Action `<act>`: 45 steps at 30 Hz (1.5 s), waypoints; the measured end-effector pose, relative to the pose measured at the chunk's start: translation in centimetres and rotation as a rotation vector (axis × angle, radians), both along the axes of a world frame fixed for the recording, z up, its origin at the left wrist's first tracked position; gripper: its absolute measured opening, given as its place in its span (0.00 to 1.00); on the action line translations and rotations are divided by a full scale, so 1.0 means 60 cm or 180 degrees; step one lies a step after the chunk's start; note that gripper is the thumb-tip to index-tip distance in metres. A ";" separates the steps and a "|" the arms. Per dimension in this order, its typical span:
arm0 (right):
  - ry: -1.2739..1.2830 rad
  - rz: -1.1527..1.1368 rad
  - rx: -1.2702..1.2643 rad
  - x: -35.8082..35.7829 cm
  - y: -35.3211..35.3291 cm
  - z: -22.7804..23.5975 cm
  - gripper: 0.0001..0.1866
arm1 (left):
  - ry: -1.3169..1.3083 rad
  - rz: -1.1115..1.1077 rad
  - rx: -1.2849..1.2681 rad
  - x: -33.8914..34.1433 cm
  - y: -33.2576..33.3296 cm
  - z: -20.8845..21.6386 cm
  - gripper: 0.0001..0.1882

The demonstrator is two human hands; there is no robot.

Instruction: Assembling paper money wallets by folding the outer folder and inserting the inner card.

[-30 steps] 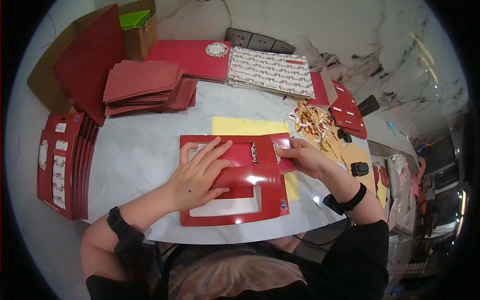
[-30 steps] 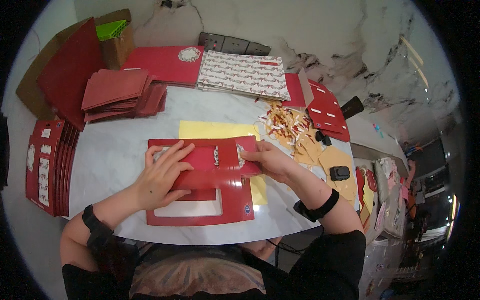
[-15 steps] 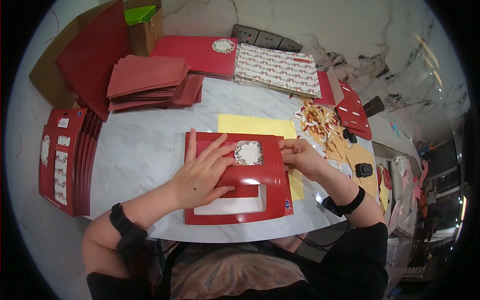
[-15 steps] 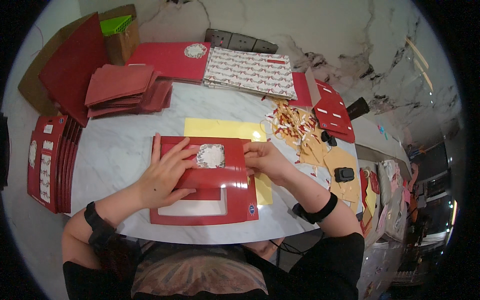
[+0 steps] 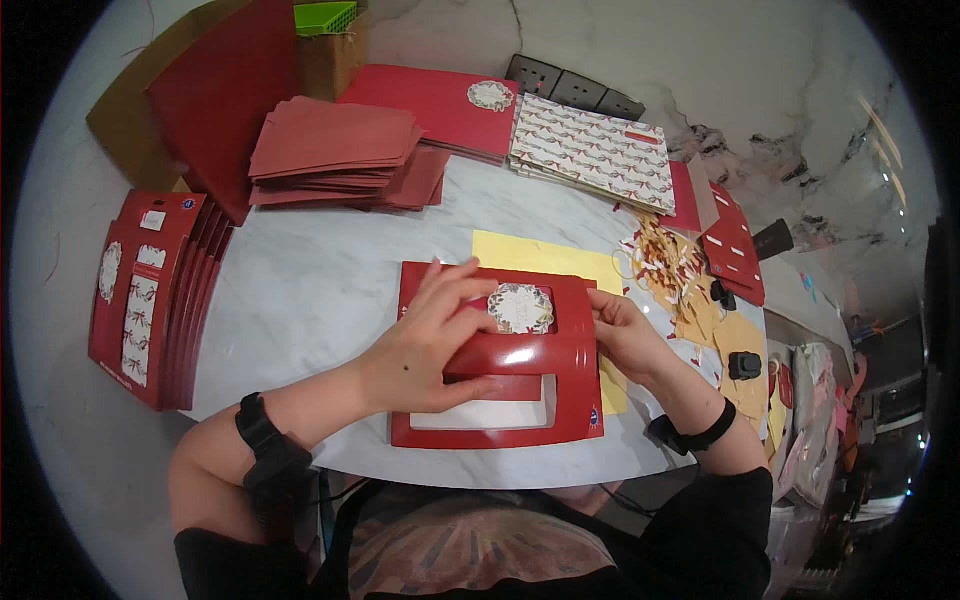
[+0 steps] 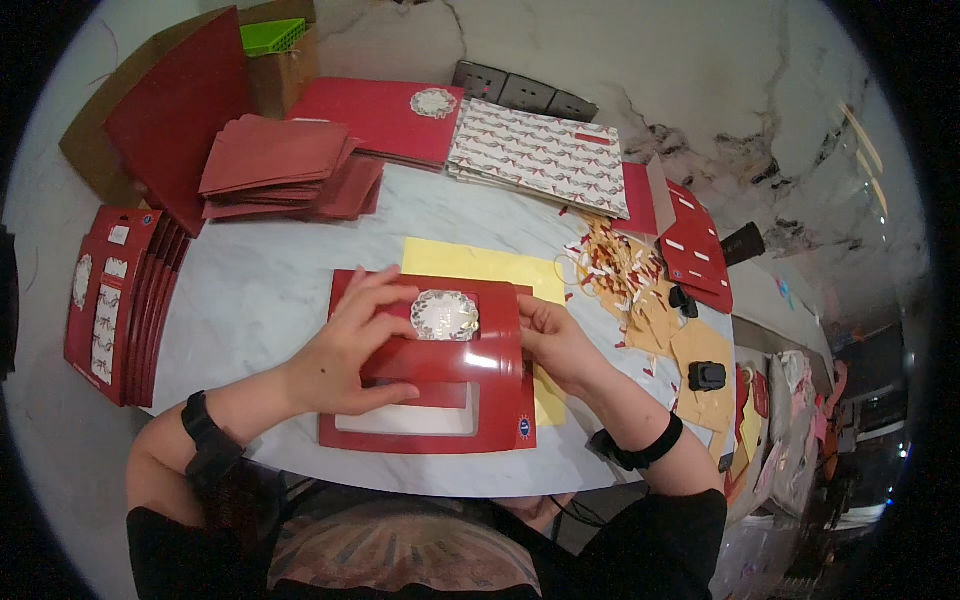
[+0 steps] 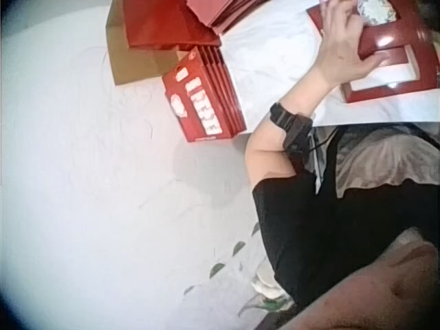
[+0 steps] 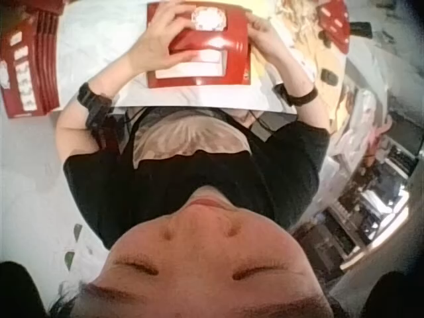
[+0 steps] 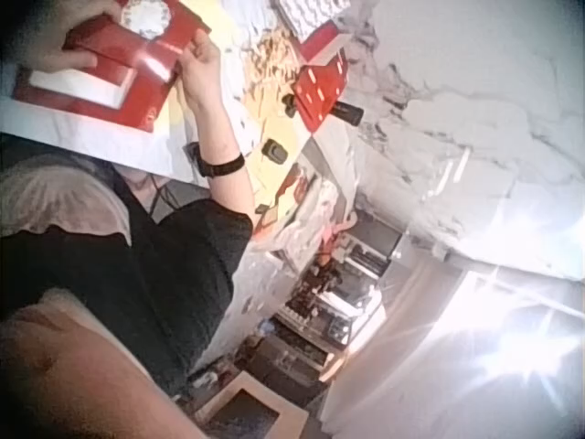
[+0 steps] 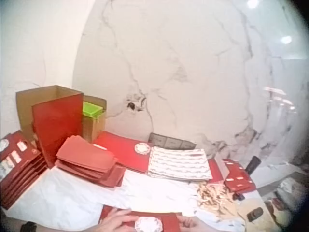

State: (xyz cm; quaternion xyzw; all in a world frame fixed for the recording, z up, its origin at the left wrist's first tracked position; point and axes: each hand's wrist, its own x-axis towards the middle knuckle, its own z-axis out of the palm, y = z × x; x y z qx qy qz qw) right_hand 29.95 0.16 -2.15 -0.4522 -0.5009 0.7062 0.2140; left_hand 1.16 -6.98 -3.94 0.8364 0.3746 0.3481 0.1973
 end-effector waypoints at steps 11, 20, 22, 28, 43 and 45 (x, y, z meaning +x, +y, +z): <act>0.0208 -0.0262 -0.0160 0.018 0.002 -0.012 0.16 | -0.1011 0.1204 -0.0756 -0.014 0.014 -0.036 0.31; 0.0580 -0.0338 -0.0330 0.016 0.007 -0.010 0.14 | -0.1371 0.1145 -0.0864 -0.011 0.013 -0.032 0.30; 0.0582 -0.0410 -0.0349 0.012 0.006 -0.010 0.12 | -0.1477 0.1095 -0.0806 -0.008 0.012 -0.033 0.30; 0.0609 -0.0060 -0.0510 0.022 0.016 -0.014 0.12 | -0.1546 0.0780 -0.0764 -0.013 0.010 -0.026 0.36; 0.0568 -0.0929 -0.0869 0.003 0.031 -0.004 0.17 | -0.1755 0.1311 -0.0909 -0.006 0.012 -0.033 0.36; 0.0447 -0.0868 -0.0747 0.011 0.038 0.004 0.19 | -0.1528 0.1399 -0.0716 -0.010 0.012 -0.026 0.34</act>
